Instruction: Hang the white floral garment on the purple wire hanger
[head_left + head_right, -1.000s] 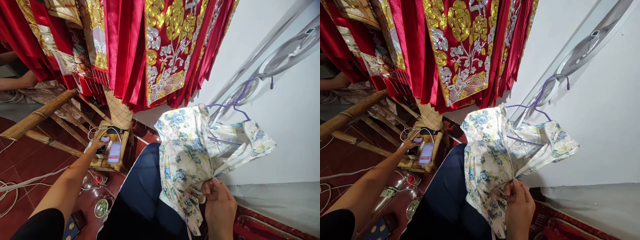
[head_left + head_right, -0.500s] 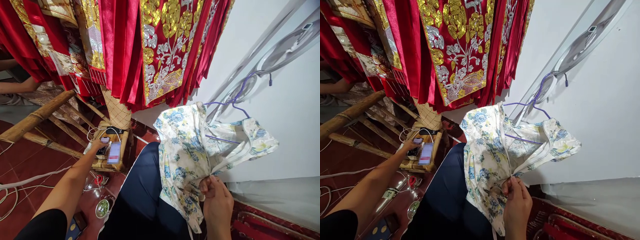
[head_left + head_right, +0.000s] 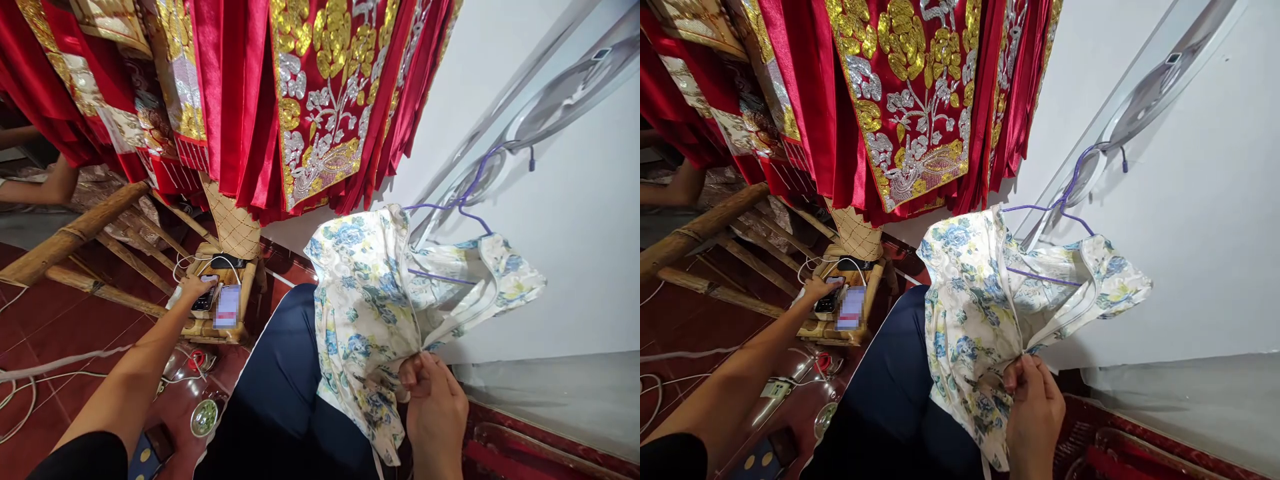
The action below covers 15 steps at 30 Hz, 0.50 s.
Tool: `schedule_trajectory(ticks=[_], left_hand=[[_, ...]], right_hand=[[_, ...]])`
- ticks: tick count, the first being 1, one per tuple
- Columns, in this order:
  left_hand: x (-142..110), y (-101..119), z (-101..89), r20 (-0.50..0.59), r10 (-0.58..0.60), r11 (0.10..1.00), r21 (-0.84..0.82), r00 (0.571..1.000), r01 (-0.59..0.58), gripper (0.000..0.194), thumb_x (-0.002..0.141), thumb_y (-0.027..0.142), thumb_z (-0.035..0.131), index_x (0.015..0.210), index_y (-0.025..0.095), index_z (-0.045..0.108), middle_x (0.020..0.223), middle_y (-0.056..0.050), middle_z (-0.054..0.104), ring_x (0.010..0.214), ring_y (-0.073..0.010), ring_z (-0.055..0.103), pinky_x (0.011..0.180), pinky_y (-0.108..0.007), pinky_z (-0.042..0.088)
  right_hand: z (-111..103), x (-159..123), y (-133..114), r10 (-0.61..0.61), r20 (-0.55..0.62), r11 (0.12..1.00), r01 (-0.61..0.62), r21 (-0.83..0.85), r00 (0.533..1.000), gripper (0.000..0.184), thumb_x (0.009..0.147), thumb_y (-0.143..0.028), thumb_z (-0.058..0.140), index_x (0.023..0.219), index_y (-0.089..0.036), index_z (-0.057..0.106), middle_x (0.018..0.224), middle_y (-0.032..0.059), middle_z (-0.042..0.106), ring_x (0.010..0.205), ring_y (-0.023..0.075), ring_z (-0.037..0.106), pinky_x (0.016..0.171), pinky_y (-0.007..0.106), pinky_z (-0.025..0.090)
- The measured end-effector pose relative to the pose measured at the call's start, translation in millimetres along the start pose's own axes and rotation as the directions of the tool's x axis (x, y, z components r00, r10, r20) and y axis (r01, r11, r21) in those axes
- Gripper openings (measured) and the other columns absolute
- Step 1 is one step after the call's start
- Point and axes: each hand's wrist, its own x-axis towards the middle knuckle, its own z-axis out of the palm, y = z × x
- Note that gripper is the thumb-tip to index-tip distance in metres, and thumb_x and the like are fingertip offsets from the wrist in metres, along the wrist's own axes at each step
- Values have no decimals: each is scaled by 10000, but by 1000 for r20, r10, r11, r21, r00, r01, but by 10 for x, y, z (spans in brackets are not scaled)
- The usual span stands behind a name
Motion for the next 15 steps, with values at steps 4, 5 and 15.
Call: schedule_trajectory(ticks=[4,5,15], left_hand=[[-441,342,-16,-165,37,986,-156,986,-63,511,912,385,532,1283,53,415,1331,-263,470,1319,-413,383,1079,-550,313],[-637,453,13,-186,81,973,-198,979,-118,439,939,369,479,1272,88,428,1304,-224,497,1296,-367,419,1081,-509,334],[-2632,1664,-59,-238,531,519,-667,813,-534,189,968,396,509,891,283,640,896,-75,621,866,-244,607,785,-419,501]], right_hand=[[-32,-3,-18,-14,-3,1000,14,2,1000,278,762,-320,775,643,-176,570,613,-38,478,560,109,455,510,268,339],[-36,-3,-17,-16,2,1000,16,3,1000,275,767,-321,769,646,-175,569,612,-38,481,558,109,457,512,268,339],[-42,-31,-9,-6,32,1000,6,24,999,259,771,-325,765,668,-175,581,608,-34,493,556,108,469,516,264,331]])
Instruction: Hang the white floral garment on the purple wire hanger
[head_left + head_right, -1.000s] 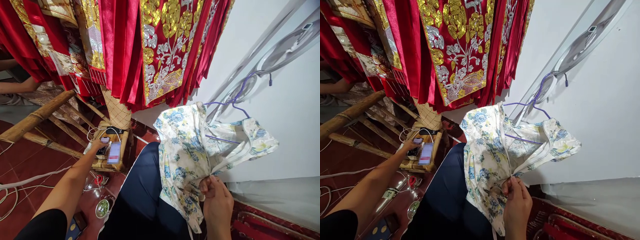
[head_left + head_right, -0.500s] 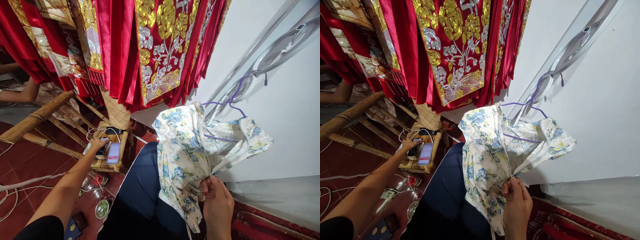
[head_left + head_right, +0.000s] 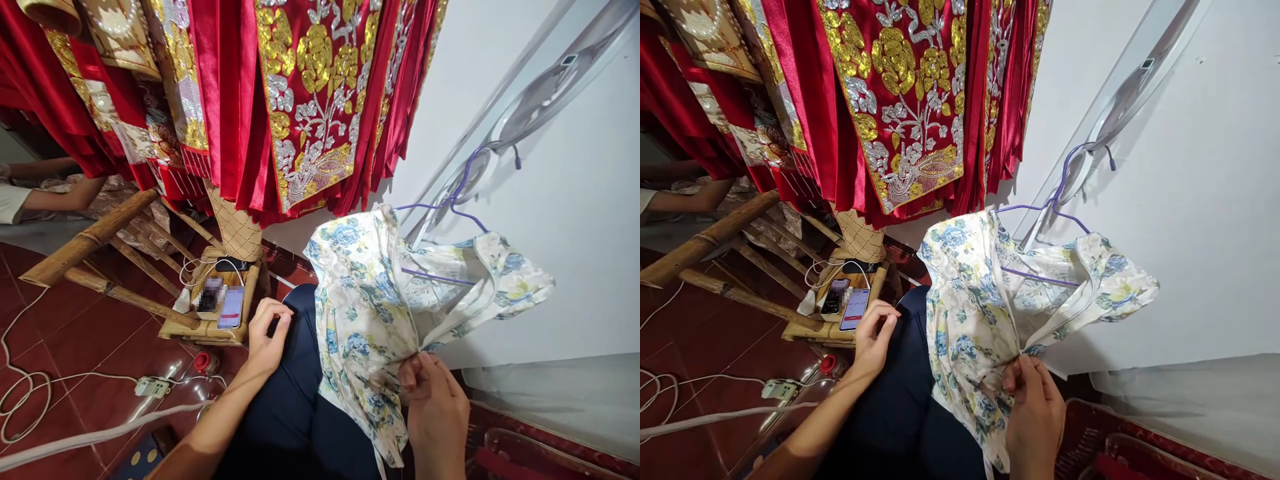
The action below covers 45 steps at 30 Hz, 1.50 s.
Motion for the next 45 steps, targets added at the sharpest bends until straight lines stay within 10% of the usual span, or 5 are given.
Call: schedule_trajectory(ticks=[7,14,25,36,45], left_hand=[[44,676,583,520,102,982,-191,848,0,204,951,270,540,1136,325,605,1041,-78,679,949,-226,643,856,-419,530],[168,748,1194,581,177,980,-174,794,-91,221,880,182,583,1088,257,596,1072,-85,688,1026,-225,643,893,-369,521],[-32,556,1286,525,140,990,-89,840,-109,33,880,181,531,880,199,559,845,-20,640,796,-157,603,727,-254,462],[355,624,1230,735,97,987,18,671,-163,19,824,168,602,820,186,606,772,-14,652,693,-153,590,618,-242,388],[782,1476,1032,326,292,915,-368,899,-164,357,973,278,511,1324,214,522,972,-44,679,871,-156,631,838,-292,500]], right_hand=[[43,-58,-65,17,29,996,-15,-93,999,289,777,-395,758,693,-175,591,605,-27,507,558,106,446,504,246,315],[23,-79,-120,26,102,976,-3,-219,994,340,776,-466,761,714,-162,621,598,-16,510,559,110,424,483,229,310],[261,281,-591,-63,104,965,87,-248,993,265,778,-372,745,699,-139,646,490,-35,484,458,84,388,435,239,258],[914,530,-1573,-390,75,919,393,-29,918,93,705,-156,653,632,-122,607,515,-3,529,407,74,449,350,198,240],[856,381,-1377,-346,154,909,371,-189,926,149,755,-235,661,640,-156,606,487,-36,493,415,82,428,389,212,296]])
